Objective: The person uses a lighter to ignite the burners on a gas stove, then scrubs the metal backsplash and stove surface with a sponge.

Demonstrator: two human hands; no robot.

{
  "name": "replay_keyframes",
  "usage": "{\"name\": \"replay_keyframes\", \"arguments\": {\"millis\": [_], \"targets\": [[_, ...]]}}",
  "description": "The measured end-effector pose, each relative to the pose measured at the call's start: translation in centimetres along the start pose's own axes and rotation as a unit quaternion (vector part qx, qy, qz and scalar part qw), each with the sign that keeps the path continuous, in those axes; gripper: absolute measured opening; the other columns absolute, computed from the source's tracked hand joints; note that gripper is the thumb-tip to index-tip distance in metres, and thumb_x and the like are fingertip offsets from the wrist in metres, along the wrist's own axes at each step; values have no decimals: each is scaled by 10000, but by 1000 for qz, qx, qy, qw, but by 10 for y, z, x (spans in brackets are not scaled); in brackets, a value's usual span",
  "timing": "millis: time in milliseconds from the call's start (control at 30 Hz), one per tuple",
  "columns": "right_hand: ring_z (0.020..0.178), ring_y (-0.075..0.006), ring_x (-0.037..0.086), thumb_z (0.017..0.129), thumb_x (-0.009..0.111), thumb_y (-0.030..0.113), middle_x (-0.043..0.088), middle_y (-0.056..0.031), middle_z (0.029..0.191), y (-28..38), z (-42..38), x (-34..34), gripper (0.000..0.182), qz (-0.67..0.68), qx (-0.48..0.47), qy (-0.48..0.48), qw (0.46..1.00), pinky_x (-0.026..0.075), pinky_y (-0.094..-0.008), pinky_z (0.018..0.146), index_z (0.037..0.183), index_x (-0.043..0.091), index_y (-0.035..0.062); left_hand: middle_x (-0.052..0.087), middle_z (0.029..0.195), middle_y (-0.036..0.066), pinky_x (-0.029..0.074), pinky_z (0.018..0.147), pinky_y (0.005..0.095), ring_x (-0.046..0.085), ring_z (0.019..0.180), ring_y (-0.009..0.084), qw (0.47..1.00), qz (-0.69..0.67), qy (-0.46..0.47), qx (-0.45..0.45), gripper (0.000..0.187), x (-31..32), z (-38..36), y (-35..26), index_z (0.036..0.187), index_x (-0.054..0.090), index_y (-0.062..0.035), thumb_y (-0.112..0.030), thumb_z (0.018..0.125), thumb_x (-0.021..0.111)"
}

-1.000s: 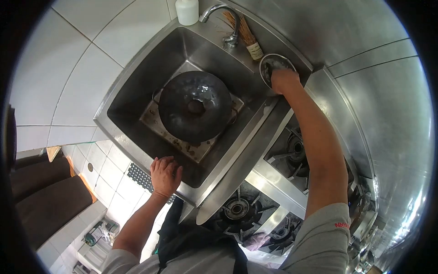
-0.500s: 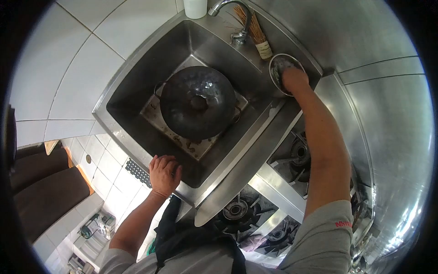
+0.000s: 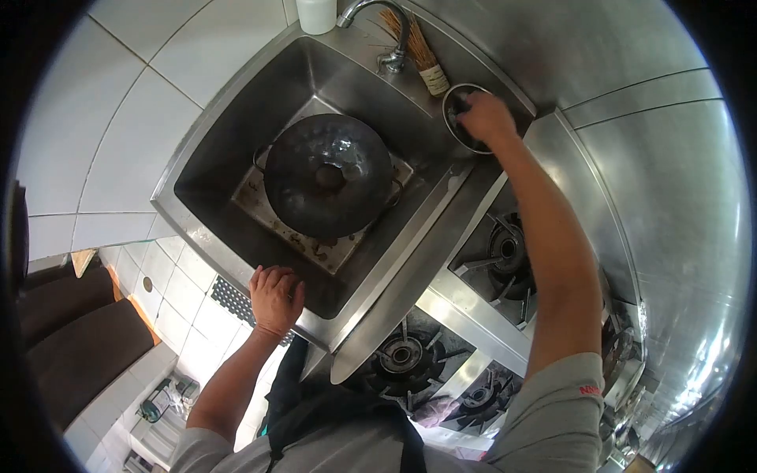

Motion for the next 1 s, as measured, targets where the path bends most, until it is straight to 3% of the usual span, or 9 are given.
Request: {"name": "replay_keyframes", "arguments": {"millis": [200, 300, 400, 467, 567, 733, 800, 933, 1000], "targets": [[1403, -509, 513, 999, 519, 211, 512, -196, 1587, 2, 29, 66, 506, -39, 127, 119, 984, 411, -613, 1175, 1462, 601, 26, 721, 1105, 23, 376, 1181, 523, 629, 1198, 258, 1000, 0, 3, -6, 134, 4, 0, 3, 954, 750, -122, -197, 844, 771], [1424, -490, 499, 1010, 518, 214, 518, -211, 1578, -13, 52, 103, 499, -222, -14, 249, 943, 385, -666, 1167, 1472, 595, 43, 725, 1103, 25, 375, 1182, 524, 630, 1200, 257, 1000, 2, 7, -9, 139, 3, 1, 3, 957, 752, -121, -199, 844, 771], [1388, -456, 548, 986, 544, 178, 563, -200, 1542, -24, 60, 118, 410, -190, -24, 277, 942, 447, -589, 1148, 1337, 710, 43, 728, 1104, 26, 375, 1183, 524, 631, 1197, 259, 1000, 2, 9, -9, 145, 4, 1, 4, 963, 755, -122, -201, 843, 771], [1301, -414, 630, 954, 582, 153, 650, -184, 1445, -1, 43, 82, 313, -330, -178, 340, 863, 531, -494, 1075, 1148, 804, 47, 729, 1105, 26, 375, 1184, 523, 632, 1194, 260, 1000, 0, 12, -9, 146, 3, -1, 5, 964, 756, -122, -202, 842, 771], [1207, -373, 690, 925, 597, 123, 706, -174, 1350, -45, 58, 86, 271, -272, -161, 172, 933, 580, -440, 994, 1036, 832, 46, 730, 1102, 27, 376, 1185, 521, 634, 1187, 264, 1000, -5, 6, -8, 148, 2, 0, 5, 963, 758, -122, -204, 841, 772], [1165, -384, 702, 935, 578, 77, 719, -194, 1291, -33, 29, -19, 309, -354, -152, 120, 915, 577, -464, 1005, 1149, 796, 31, 729, 1082, 29, 377, 1184, 515, 633, 1174, 266, 1000, -11, -10, 3, 140, 1, -3, 5, 954, 761, -121, -206, 842, 769], [1133, -396, 706, 917, 619, 131, 740, -187, 1205, -34, 17, -72, 344, -96, -13, -63, 993, 581, -459, 972, 1213, 768, 39, 727, 1074, 33, 377, 1184, 512, 630, 1172, 266, 1000, -6, -8, 2, 140, 0, -4, 5, 945, 759, -122, -209, 836, 769], [1128, -341, 696, 938, 643, 181, 741, -165, 1160, -33, -6, -99, 266, 226, 166, 33, 959, 561, -418, 1003, 1164, 744, 83, 727, 1076, 41, 374, 1183, 510, 629, 1173, 270, 1000, -13, -23, 9, 154, 3, -10, 9, 950, 756, -118, -225, 840, 764], [1177, -324, 679, 937, 698, 222, 712, -133, 1238, -39, -4, -62, 294, 25, -150, 78, 985, 563, -418, 1009, 1191, 716, 75, 723, 1067, 60, 377, 1172, 515, 628, 1173, 290, 999, -9, -27, 15, 171, 5, -13, 11, 957, 751, -116, -250, 851, 756]]}}
Point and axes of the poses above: each hand's wrist, its own z-axis towards the middle knuckle, its own x-axis out of the palm, y = z × x, the point moved 4 cm from there along z, towards the middle knuckle
